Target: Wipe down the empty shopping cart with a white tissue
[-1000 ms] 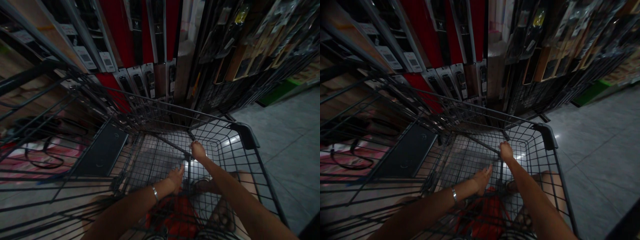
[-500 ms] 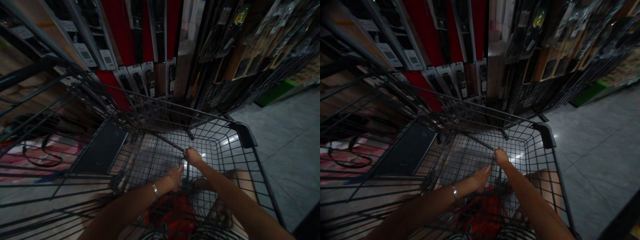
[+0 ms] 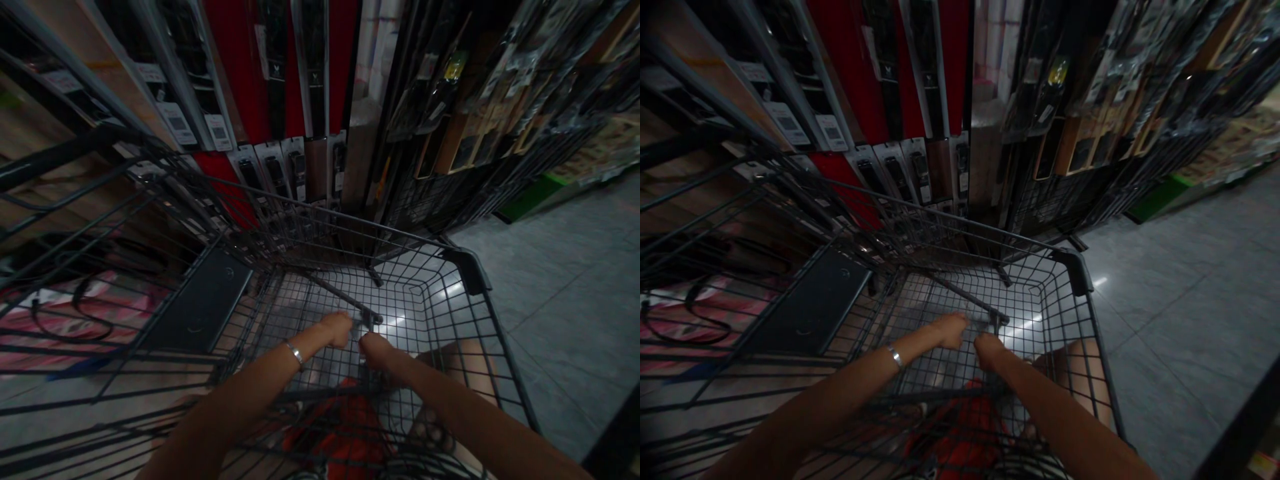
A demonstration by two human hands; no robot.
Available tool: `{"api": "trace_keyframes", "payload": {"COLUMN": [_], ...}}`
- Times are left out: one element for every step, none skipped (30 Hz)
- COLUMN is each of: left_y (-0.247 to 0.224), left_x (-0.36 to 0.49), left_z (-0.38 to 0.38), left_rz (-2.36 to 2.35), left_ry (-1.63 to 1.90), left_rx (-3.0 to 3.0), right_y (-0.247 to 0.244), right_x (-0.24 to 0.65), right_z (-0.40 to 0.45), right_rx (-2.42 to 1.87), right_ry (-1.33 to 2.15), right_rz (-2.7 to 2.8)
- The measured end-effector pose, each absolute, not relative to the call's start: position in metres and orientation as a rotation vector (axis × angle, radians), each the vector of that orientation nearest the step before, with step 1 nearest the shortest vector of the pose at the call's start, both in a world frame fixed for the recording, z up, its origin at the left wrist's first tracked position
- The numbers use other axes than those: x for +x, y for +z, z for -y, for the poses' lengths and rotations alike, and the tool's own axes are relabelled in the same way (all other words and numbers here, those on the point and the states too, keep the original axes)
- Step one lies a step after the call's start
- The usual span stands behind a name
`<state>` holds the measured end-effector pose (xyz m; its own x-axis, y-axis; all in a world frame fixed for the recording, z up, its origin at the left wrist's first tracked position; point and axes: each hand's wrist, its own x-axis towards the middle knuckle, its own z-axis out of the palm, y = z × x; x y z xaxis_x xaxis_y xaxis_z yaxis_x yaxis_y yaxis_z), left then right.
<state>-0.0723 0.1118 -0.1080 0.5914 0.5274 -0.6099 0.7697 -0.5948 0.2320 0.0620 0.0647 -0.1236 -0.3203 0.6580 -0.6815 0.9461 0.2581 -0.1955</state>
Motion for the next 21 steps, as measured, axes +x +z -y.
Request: {"api": "trace_keyframes", "payload": {"left_y": [-0.109, -0.110, -0.112, -0.114, -0.115, -0.117, -0.118, -0.119, -0.120, -0.121, -0.122, -0.123, -0.124, -0.124, -0.125, -0.126, -0.127, -0.128, -0.129, -0.130, -0.131], "left_x": [-0.077, -0.082, -0.086, -0.090, -0.093, -0.095, -0.096, -0.096, -0.096, -0.096, -0.096, -0.096, -0.097, -0.098, -0.099, -0.100, -0.102, -0.103, -0.104, -0.105, -0.105], "left_z": [-0.113, -0.114, -0.114, -0.114, -0.113, -0.112, -0.112, -0.111, -0.111, -0.111, -0.111, -0.111, -0.111, -0.111, -0.111, -0.111, -0.111, -0.110, -0.110, -0.109, -0.108], "left_rz": [-1.069, -1.106, -1.146, -1.181, -1.212, -1.237, -1.257, -1.267, -1.267, -1.261, -1.258, -1.256, -1.255, -1.255, -1.254, -1.251, -1.247, -1.245, -1.248, -1.252, -1.258], "left_ry": [-0.637, -0.607, -0.590, -0.589, -0.594, -0.609, -0.632, -0.660, -0.691, -0.717, -0.737, -0.746, -0.742, -0.735, -0.725, -0.714, -0.704, -0.695, -0.687, -0.682, -0.680], "left_rx": [2.346, 2.345, 2.341, 2.333, 2.325, 2.316, 2.304, 2.290, 2.278, 2.267, 2.260, 2.257, 2.259, 2.265, 2.274, 2.283, 2.293, 2.301, 2.307, 2.310, 2.310], "right_y": [-0.123, -0.122, -0.121, -0.120, -0.119, -0.118, -0.116, -0.115, -0.114, -0.112, -0.111, -0.110, -0.110, -0.110, -0.110, -0.111, -0.113, -0.115, -0.117, -0.120, -0.123], "right_x": [0.061, 0.060, 0.059, 0.060, 0.060, 0.061, 0.063, 0.064, 0.066, 0.068, 0.069, 0.071, 0.071, 0.072, 0.072, 0.072, 0.071, 0.070, 0.068, 0.066, 0.064], "right_z": [-0.063, -0.062, -0.063, -0.065, -0.069, -0.073, -0.079, -0.086, -0.093, -0.100, -0.108, -0.115, -0.123, -0.129, -0.136, -0.142, -0.147, -0.151, -0.154, -0.157, -0.158], "right_rx": [1.428, 1.412, 1.404, 1.402, 1.404, 1.415, 1.436, 1.468, 1.511, 1.564, 1.622, 1.679, 1.735, 1.790, 1.842, 1.887, 1.928, 1.965, 1.997, 2.021, 2.030], "right_ry": [-0.822, -0.822, -0.818, -0.810, -0.799, -0.786, -0.771, -0.753, -0.730, -0.702, -0.671, -0.641, -0.613, -0.589, -0.569, -0.553, -0.539, -0.528, -0.525, -0.537, -0.565], "right_rz": [-2.067, -2.068, -2.071, -2.074, -2.080, -2.091, -2.106, -2.122, -2.140, -2.163, -2.187, -2.202, -2.210, -2.212, -2.210, -2.207, -2.203, -2.198, -2.191, -2.174, -2.151]}}
